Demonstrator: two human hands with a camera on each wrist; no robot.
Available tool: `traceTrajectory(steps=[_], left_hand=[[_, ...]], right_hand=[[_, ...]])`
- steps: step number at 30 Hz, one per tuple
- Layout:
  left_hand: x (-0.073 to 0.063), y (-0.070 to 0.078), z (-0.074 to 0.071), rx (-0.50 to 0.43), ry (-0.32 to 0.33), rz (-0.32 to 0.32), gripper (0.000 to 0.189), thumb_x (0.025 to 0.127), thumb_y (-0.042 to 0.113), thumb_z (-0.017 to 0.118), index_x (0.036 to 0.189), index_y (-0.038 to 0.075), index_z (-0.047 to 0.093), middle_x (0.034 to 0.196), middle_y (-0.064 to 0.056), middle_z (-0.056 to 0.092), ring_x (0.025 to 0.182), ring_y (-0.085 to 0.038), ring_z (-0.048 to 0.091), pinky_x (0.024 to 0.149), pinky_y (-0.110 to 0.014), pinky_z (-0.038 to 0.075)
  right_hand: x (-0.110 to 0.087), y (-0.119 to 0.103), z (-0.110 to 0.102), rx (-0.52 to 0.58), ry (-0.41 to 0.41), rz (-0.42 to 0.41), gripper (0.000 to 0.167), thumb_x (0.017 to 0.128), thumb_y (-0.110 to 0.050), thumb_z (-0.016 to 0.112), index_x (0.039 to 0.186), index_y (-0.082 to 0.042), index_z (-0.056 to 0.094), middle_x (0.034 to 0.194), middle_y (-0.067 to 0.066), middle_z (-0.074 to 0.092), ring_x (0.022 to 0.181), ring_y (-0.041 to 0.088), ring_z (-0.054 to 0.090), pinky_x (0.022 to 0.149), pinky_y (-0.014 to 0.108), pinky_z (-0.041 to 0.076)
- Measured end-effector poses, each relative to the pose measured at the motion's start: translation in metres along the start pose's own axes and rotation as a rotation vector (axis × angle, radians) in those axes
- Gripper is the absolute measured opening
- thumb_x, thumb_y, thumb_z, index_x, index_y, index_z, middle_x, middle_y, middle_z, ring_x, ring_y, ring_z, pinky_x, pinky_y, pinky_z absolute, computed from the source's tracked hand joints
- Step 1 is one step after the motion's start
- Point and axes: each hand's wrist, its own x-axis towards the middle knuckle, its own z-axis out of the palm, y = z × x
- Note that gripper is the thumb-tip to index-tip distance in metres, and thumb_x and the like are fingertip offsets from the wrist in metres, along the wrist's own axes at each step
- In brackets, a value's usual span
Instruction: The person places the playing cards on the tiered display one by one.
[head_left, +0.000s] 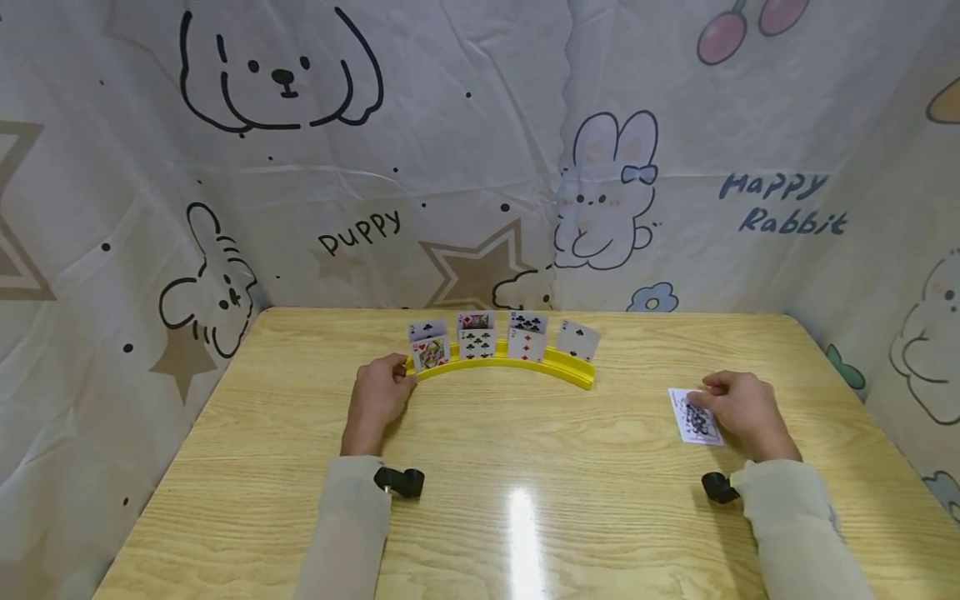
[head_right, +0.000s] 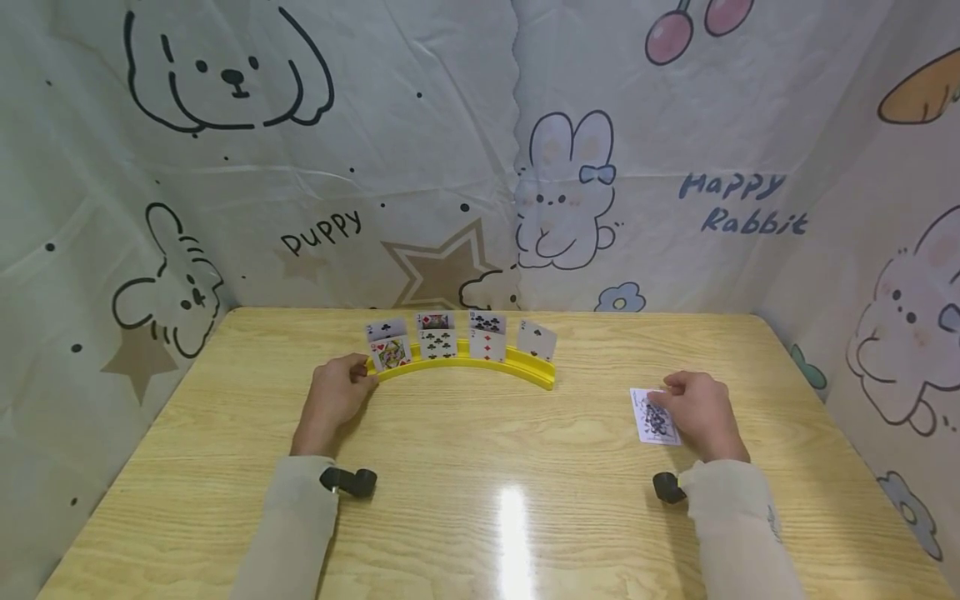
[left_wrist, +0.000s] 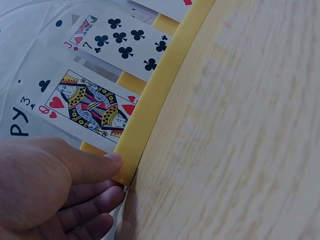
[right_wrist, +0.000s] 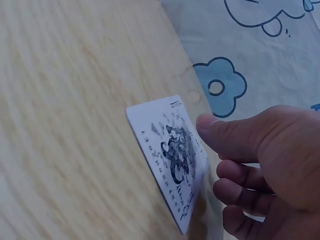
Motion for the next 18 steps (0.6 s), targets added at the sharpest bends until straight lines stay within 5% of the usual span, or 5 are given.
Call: traceTrajectory(steps=[18], left_hand=[[0.0008, -0.0013, 0.0009, -0.003, -0.012, -0.011, 0.039, 0.093, 0.012, 0.072, 0.129, -0.002, 0.064, 0.106, -0.015, 0.068, 0.098, -0.028, 0.064, 0.084, -0.042, 0.052]], right_hand=[[0.0017, 0.006, 0.0089, -0.077, 0.037, -0.038, 0.046, 0.094, -0.024, 0.072, 0.121, 0.012, 0.061, 0.107, 0.026, 0.063, 0.088, 0.033, 0.056, 0.077, 0.047, 0.048]])
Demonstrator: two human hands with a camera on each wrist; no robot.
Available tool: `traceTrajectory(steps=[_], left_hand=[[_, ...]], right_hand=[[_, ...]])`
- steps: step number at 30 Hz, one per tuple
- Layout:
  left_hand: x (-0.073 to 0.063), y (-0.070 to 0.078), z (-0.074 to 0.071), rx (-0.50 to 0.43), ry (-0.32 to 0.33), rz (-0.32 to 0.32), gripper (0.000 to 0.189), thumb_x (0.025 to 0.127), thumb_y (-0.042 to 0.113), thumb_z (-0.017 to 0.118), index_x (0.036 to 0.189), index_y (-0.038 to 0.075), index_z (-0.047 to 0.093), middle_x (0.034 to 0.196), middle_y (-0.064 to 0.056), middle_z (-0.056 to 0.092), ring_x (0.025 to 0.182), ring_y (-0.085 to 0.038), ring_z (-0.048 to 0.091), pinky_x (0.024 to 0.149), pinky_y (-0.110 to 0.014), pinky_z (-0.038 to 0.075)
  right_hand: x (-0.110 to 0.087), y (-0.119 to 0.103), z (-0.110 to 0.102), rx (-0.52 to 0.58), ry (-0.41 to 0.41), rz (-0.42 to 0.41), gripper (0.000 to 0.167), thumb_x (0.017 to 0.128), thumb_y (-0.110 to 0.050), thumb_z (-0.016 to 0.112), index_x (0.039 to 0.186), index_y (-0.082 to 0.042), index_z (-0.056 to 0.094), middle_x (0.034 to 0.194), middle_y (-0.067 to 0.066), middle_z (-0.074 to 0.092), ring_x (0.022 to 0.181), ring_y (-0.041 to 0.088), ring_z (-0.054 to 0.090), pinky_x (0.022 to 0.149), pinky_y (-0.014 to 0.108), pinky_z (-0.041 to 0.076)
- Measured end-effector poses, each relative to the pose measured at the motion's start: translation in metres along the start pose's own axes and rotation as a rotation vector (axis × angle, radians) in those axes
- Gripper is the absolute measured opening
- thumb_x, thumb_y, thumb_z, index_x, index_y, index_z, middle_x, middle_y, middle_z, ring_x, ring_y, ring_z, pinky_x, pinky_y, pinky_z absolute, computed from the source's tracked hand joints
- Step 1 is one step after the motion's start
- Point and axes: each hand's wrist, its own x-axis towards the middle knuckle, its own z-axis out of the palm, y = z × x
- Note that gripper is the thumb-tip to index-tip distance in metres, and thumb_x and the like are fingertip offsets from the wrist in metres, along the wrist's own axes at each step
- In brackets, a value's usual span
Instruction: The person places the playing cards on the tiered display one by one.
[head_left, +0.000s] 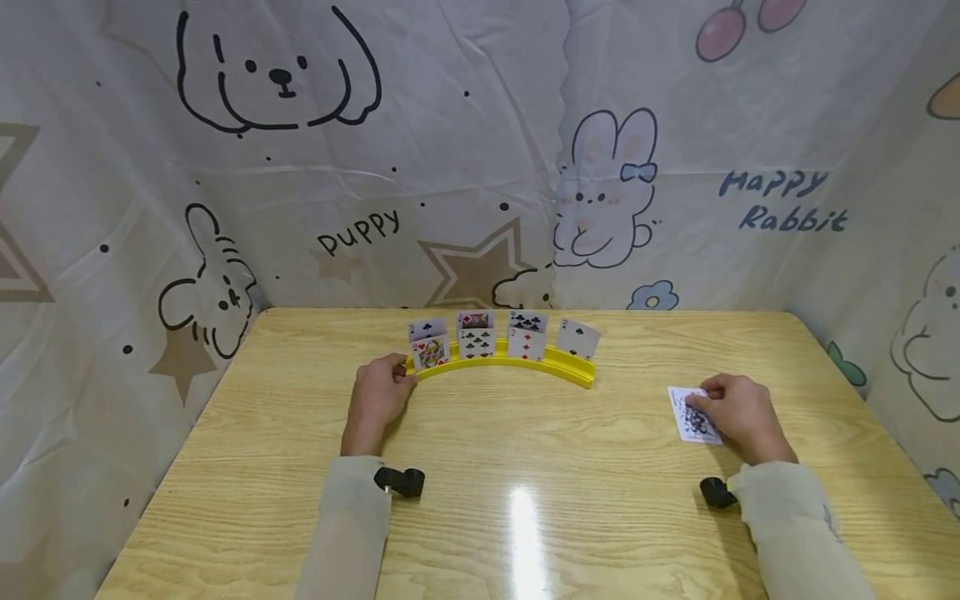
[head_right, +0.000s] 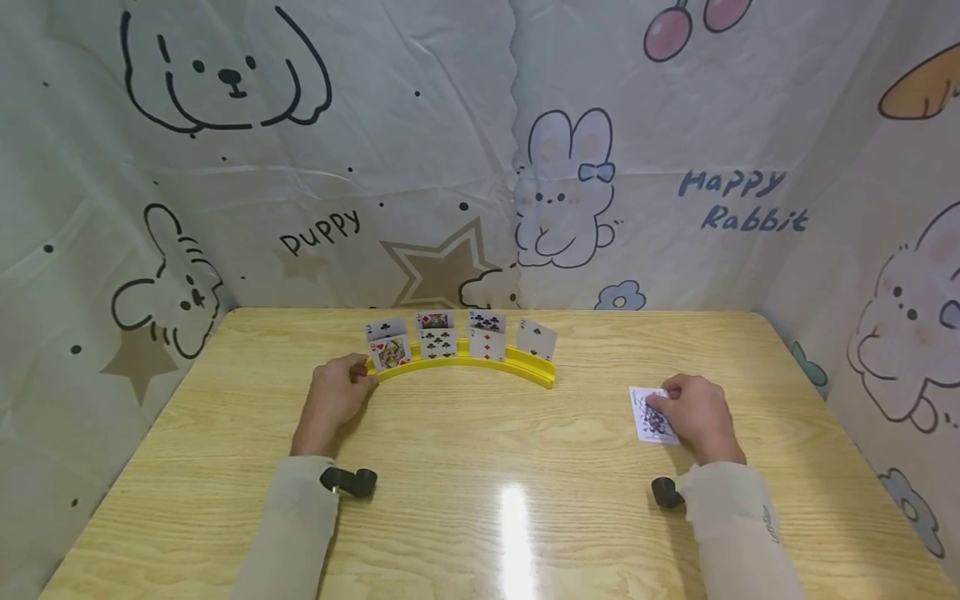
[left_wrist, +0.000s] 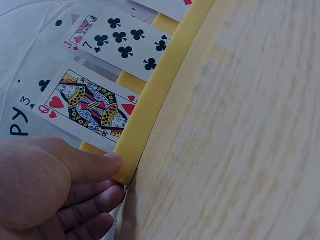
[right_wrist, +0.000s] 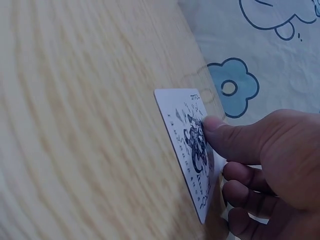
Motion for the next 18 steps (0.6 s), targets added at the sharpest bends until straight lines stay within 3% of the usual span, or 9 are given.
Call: traceTrajectory(steps=[11, 18], left_hand=[[-0.0002, -0.0004, -0.0001, -0.004, 0.014, 0.007, 0.037, 0.093, 0.012, 0.072, 0.127, -0.002, 0.065, 0.105, -0.015, 0.068, 0.096, -0.027, 0.064, 0.084, -0.042, 0.052], [0.0002, -0.0001, -0.0001, 0.007, 0.021, 0.021, 0.037, 0.093, 0.011, 0.072, 0.126, -0.002, 0.065, 0.104, -0.015, 0.068, 0.095, -0.028, 0.064, 0.083, -0.043, 0.052]], right_hand=[[-0.0013, -0.0046, -0.0012, 0.012, 0.003, 0.038, 0.037, 0.091, -0.018, 0.075, 0.11, 0.008, 0.057, 0.094, 0.02, 0.059, 0.082, 0.031, 0.054, 0.068, 0.037, 0.045], [-0.0023, -0.0067, -0.0027, 0.049, -0.03, 0.064, 0.033, 0.092, -0.014, 0.074, 0.112, 0.008, 0.061, 0.099, 0.021, 0.059, 0.086, 0.032, 0.053, 0.07, 0.037, 0.043]])
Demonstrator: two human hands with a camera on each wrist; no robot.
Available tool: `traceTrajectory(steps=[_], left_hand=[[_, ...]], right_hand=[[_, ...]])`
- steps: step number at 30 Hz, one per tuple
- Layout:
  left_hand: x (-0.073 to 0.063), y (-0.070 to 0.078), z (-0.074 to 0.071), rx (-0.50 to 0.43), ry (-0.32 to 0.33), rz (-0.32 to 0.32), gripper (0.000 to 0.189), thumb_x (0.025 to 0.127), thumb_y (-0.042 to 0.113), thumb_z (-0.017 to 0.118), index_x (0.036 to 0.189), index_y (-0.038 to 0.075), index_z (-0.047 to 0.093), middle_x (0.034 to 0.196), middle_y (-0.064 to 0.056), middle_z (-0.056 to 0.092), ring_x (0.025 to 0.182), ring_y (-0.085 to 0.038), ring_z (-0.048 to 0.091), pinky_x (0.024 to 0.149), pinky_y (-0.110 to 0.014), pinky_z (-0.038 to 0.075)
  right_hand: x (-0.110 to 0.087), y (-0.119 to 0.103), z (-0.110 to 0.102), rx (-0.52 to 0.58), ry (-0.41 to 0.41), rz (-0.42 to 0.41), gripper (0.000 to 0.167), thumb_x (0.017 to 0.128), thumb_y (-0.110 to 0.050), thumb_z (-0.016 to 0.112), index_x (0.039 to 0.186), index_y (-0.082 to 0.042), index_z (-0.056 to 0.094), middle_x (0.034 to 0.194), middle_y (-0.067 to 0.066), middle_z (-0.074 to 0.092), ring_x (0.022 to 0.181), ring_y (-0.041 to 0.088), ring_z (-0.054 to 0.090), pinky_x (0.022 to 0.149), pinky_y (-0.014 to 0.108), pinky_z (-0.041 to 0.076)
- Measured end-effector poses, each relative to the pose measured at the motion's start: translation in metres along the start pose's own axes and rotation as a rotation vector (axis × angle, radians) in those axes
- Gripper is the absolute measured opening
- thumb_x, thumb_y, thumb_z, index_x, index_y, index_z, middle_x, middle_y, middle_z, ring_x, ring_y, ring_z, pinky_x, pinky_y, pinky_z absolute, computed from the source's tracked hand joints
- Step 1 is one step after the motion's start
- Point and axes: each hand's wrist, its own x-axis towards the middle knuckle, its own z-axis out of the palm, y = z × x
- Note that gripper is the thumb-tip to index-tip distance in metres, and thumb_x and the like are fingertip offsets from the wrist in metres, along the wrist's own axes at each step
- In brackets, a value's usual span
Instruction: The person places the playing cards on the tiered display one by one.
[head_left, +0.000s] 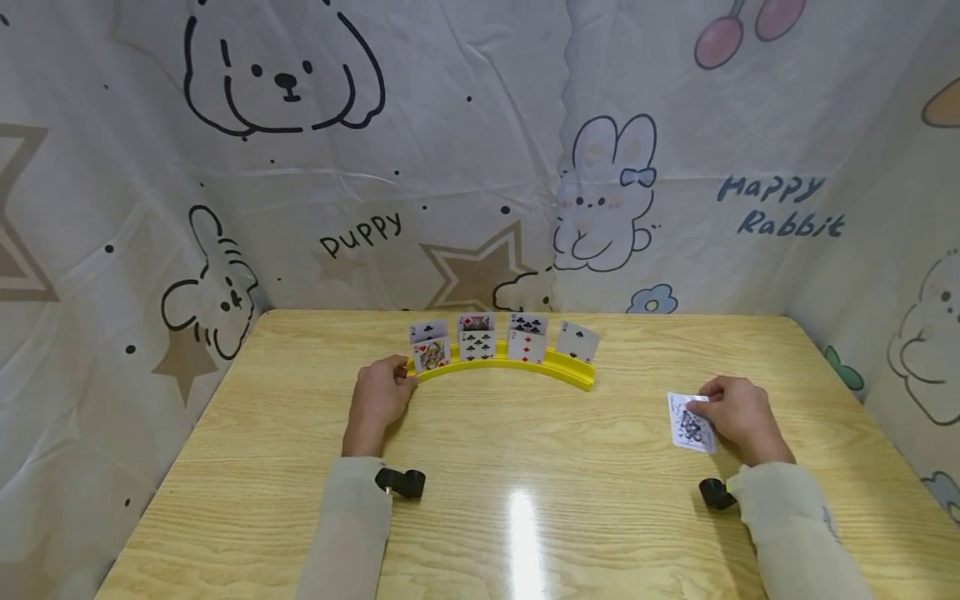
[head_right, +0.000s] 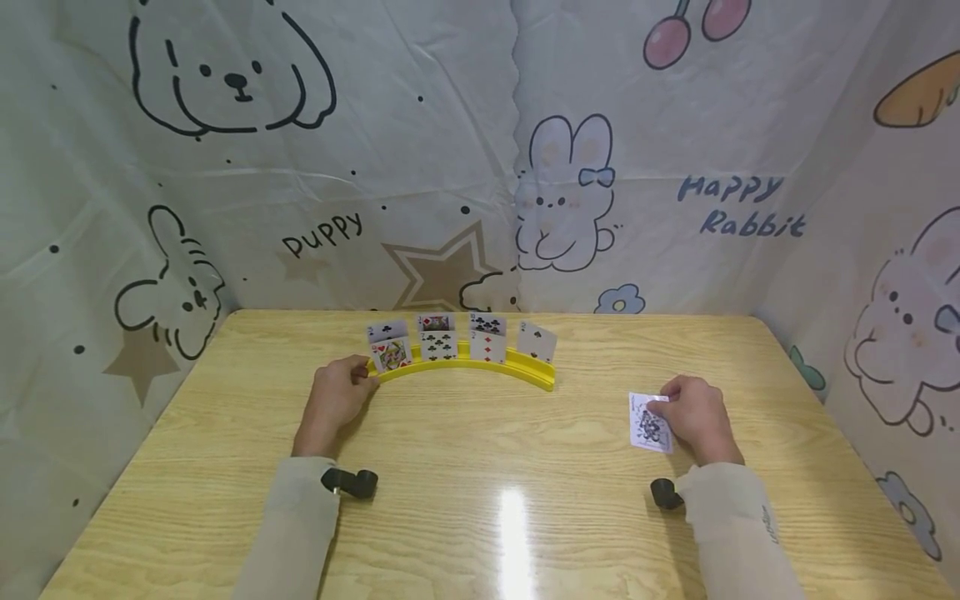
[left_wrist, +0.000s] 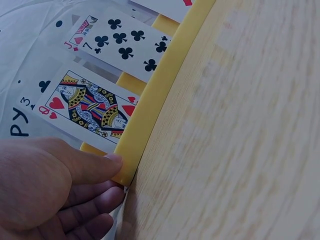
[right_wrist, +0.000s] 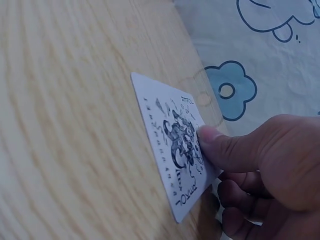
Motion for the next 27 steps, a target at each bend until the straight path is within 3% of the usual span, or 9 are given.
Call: traceTrajectory(steps=[11, 27], left_hand=[[0.0, 0.0, 0.001, 0.003, -0.008, 0.0, 0.038, 0.093, 0.012, 0.072, 0.127, -0.002, 0.065, 0.104, -0.015, 0.068, 0.094, -0.027, 0.063, 0.083, -0.042, 0.051], [-0.002, 0.002, -0.001, 0.001, 0.015, 0.026, 0.037, 0.091, 0.011, 0.073, 0.125, -0.004, 0.066, 0.102, -0.016, 0.069, 0.095, -0.029, 0.065, 0.084, -0.045, 0.051]], right_hand=[[-0.005, -0.003, -0.007, 0.043, -0.02, -0.029, 0.026, 0.095, -0.013, 0.07, 0.111, 0.006, 0.063, 0.099, 0.02, 0.062, 0.083, 0.03, 0.055, 0.065, 0.033, 0.045], [-0.012, -0.021, -0.028, 0.016, 0.114, -0.195, 0.025, 0.094, -0.021, 0.072, 0.1, 0.004, 0.068, 0.087, 0.013, 0.065, 0.077, 0.028, 0.054, 0.063, 0.036, 0.043]])
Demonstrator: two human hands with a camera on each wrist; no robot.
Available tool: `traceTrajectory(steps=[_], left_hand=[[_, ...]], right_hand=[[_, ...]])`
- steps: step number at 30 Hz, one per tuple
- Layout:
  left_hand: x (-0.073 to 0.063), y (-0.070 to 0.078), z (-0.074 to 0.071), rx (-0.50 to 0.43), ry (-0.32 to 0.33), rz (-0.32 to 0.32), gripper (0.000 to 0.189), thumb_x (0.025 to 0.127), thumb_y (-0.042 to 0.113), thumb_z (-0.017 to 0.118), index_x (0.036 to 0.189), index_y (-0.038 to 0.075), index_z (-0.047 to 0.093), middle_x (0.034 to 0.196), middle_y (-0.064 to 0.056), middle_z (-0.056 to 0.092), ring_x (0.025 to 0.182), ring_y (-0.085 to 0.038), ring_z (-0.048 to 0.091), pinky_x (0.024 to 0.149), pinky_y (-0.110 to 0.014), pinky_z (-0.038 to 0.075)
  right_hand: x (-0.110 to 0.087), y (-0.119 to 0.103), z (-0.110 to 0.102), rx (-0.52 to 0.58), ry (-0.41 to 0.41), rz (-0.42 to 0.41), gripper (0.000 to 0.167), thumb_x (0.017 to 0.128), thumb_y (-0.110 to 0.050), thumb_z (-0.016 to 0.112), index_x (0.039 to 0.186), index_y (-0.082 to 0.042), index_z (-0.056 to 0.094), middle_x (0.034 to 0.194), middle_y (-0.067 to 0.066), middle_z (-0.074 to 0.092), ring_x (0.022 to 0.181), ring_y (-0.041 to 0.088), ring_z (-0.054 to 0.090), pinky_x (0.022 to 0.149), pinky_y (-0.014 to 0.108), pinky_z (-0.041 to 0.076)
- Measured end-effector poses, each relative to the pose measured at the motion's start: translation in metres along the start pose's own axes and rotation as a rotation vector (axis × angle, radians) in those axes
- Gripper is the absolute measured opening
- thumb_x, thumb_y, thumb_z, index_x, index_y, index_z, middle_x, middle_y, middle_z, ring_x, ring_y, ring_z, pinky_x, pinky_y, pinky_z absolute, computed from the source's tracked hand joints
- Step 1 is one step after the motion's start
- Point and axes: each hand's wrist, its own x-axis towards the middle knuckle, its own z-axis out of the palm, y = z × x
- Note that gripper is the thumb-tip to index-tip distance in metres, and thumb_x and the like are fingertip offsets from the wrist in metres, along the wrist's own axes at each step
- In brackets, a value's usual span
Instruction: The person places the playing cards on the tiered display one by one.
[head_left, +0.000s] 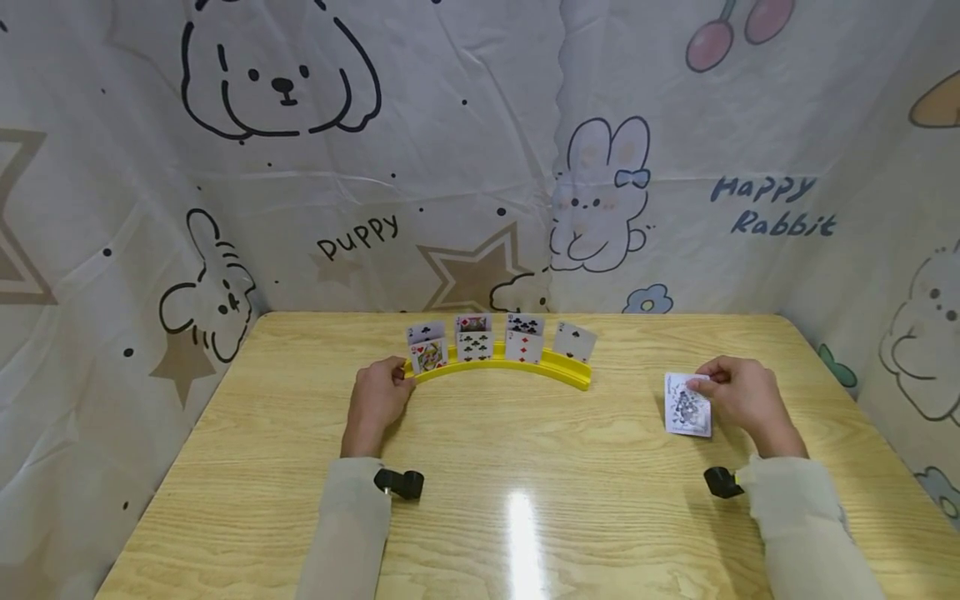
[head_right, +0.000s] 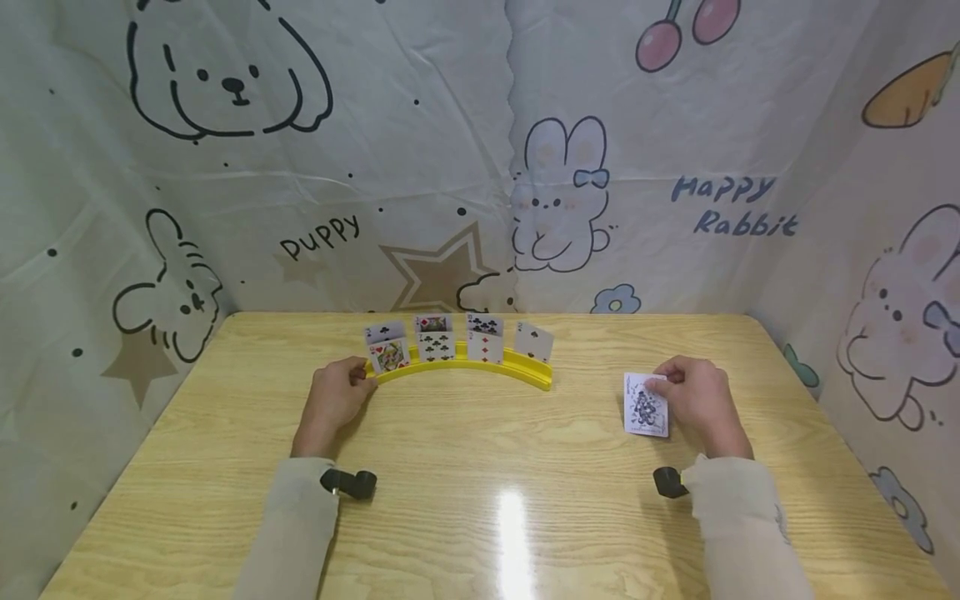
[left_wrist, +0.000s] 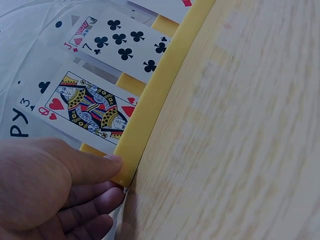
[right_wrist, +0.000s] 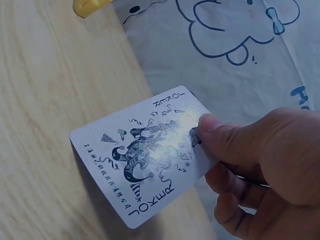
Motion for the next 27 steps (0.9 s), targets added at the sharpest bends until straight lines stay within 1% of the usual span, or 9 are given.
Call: traceTrajectory(steps=[7, 13, 19, 27], left_hand=[[0.0, -0.001, 0.0, 0.01, -0.011, -0.001, 0.038, 0.092, 0.011, 0.073, 0.126, -0.004, 0.065, 0.104, -0.017, 0.069, 0.097, -0.03, 0.065, 0.084, -0.046, 0.051], [0.001, -0.001, 0.001, 0.017, -0.005, 0.002, 0.038, 0.092, 0.011, 0.073, 0.126, -0.004, 0.065, 0.104, -0.016, 0.069, 0.096, -0.03, 0.065, 0.084, -0.045, 0.051], [0.002, -0.001, 0.001, 0.009, 0.0, -0.004, 0.037, 0.091, 0.01, 0.073, 0.125, -0.004, 0.066, 0.103, -0.016, 0.069, 0.095, -0.029, 0.065, 0.084, -0.045, 0.051], [0.001, 0.0, 0.002, 0.003, -0.003, -0.017, 0.037, 0.091, 0.011, 0.073, 0.126, -0.003, 0.066, 0.103, -0.016, 0.069, 0.094, -0.028, 0.065, 0.083, -0.044, 0.052]], right_hand=[[-0.003, -0.007, -0.005, 0.001, 0.077, -0.044, 0.025, 0.098, -0.022, 0.068, 0.099, 0.003, 0.067, 0.087, 0.012, 0.065, 0.076, 0.026, 0.055, 0.061, 0.035, 0.044], [-0.005, -0.014, -0.006, 0.016, 0.127, -0.051, 0.025, 0.098, -0.024, 0.067, 0.099, 0.001, 0.067, 0.088, 0.013, 0.066, 0.077, 0.026, 0.055, 0.062, 0.035, 0.043], [-0.007, -0.018, -0.005, 0.027, 0.158, -0.062, 0.023, 0.098, -0.024, 0.068, 0.097, 0.0, 0.068, 0.089, 0.013, 0.068, 0.08, 0.027, 0.057, 0.063, 0.036, 0.043], [-0.009, -0.025, -0.002, 0.047, 0.178, -0.078, 0.022, 0.097, -0.024, 0.07, 0.096, -0.002, 0.07, 0.091, 0.013, 0.069, 0.084, 0.028, 0.058, 0.065, 0.036, 0.042]])
